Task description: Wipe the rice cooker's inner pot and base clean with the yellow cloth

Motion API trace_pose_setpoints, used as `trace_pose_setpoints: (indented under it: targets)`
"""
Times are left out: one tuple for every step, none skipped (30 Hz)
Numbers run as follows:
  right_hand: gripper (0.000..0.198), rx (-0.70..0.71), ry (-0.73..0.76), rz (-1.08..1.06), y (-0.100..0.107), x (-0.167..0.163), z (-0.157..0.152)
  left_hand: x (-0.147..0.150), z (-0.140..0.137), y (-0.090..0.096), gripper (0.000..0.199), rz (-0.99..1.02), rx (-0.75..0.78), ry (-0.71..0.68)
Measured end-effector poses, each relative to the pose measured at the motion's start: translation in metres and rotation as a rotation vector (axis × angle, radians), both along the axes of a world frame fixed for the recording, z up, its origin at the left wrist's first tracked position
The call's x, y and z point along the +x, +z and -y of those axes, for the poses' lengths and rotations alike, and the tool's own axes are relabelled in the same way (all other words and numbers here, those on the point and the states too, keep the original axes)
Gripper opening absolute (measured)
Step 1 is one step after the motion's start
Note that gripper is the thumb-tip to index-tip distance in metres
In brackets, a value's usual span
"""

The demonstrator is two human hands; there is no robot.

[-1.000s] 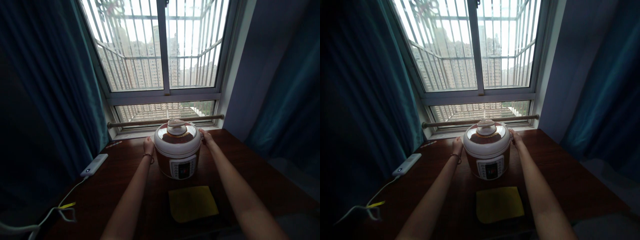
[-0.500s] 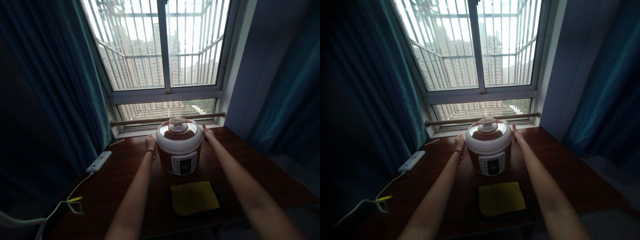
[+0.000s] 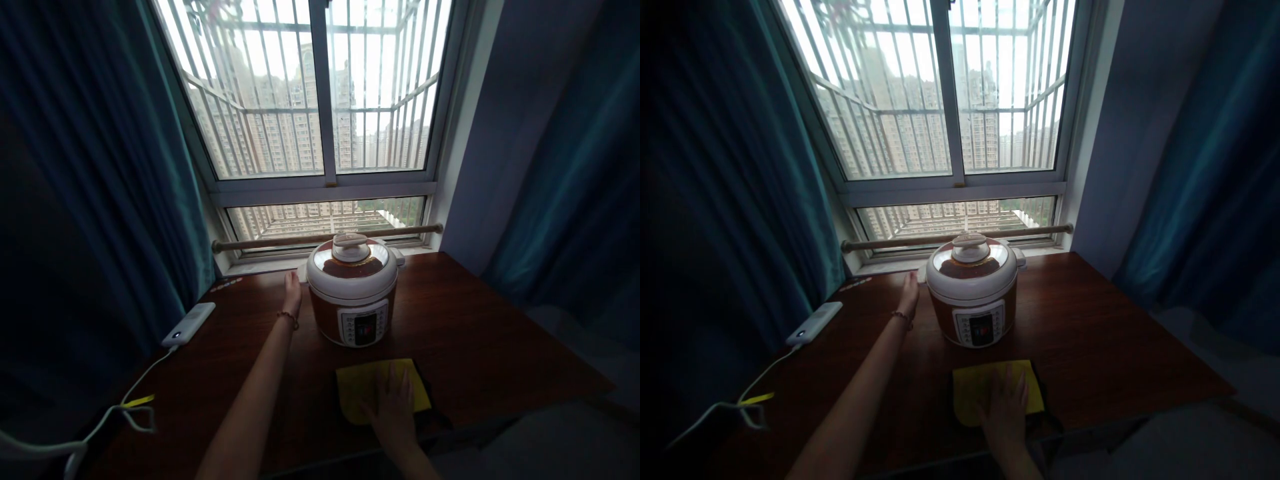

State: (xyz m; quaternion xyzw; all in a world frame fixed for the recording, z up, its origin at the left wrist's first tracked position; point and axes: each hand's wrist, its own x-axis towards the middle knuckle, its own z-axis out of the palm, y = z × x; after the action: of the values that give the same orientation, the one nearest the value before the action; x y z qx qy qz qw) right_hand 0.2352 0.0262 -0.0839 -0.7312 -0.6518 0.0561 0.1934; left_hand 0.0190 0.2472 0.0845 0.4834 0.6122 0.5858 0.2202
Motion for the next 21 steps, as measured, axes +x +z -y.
trace_pose_setpoints:
  targets:
    - [0.074,-0.024,0.019,0.041,0.000,-0.002,0.001,0.004,0.018,-0.008,0.042,-0.005,-0.010,0.003]
    - [0.074,-0.040,0.036,0.067,0.001,-0.002,0.000,0.011,0.040,-0.019,0.047,-0.011,-0.022,0.010]
    - [0.074,-0.050,0.050,0.084,0.003,-0.001,-0.001,0.019,0.064,-0.033,0.052,-0.023,-0.034,0.018]
    - [0.073,-0.053,0.067,0.095,0.005,0.000,-0.003,0.028,0.090,-0.051,0.058,-0.042,-0.042,0.007]
    - [0.070,-0.049,0.087,0.101,0.006,0.002,-0.004,0.038,0.116,-0.071,0.064,-0.066,-0.051,-0.019]
    - [0.067,-0.037,0.114,0.106,0.005,0.003,-0.006,0.048,0.140,-0.092,0.066,-0.117,-0.058,-0.067]
    - [0.061,-0.019,0.150,0.110,0.003,0.005,-0.006,0.058,0.162,-0.113,0.064,-0.282,-0.045,-0.145]
    - [0.056,0.005,0.191,0.116,0.000,0.007,-0.007,0.066,0.181,-0.132,0.058,-0.438,-0.038,-0.228]
    - [0.052,0.033,0.233,0.122,-0.004,0.008,-0.008,0.072,0.195,-0.148,0.052,-0.575,-0.049,-0.296]
    - [0.050,0.062,0.270,0.130,-0.007,0.010,-0.008,0.077,0.206,-0.160,0.051,-0.692,-0.068,-0.337]
    - [0.051,0.086,0.297,0.139,-0.011,0.012,-0.009,0.080,0.212,-0.169,0.051,-0.786,-0.087,-0.341]
    - [0.053,0.101,0.301,0.148,-0.014,0.014,-0.011,0.082,0.216,-0.173,0.051,-0.863,-0.104,-0.343]
    - [0.054,0.108,0.288,0.157,-0.017,0.016,-0.012,0.083,0.217,-0.175,0.050,-0.924,-0.115,-0.337]
    - [0.056,0.107,0.263,0.165,-0.019,0.018,-0.014,0.084,0.216,-0.174,0.050,-0.970,-0.120,-0.329]
    - [0.056,0.101,0.238,0.172,-0.020,0.020,-0.015,0.085,0.215,-0.172,0.050,-1.006,-0.120,-0.325]
    - [0.057,0.094,0.222,0.175,-0.022,0.021,-0.017,0.086,0.213,-0.170,0.049,-1.033,-0.119,-0.318]
    - [0.057,0.088,0.217,0.174,-0.023,0.022,-0.018,0.087,0.212,-0.168,0.049,-1.054,-0.117,-0.311]
    - [0.057,0.080,0.224,0.169,-0.024,0.022,-0.018,0.087,0.211,-0.167,0.049,-1.070,-0.115,-0.306]
    - [0.058,0.070,0.241,0.159,-0.024,0.021,-0.017,0.087,0.211,-0.167,0.050,-1.082,-0.112,-0.307]
    - [0.058,0.055,0.257,0.143,-0.024,0.021,-0.016,0.087,0.210,-0.168,0.052,-1.092,-0.106,-0.313]
    - [0.058,0.032,0.271,0.120,-0.023,0.021,-0.014,0.086,0.211,-0.169,0.054,-1.100,-0.098,-0.320]
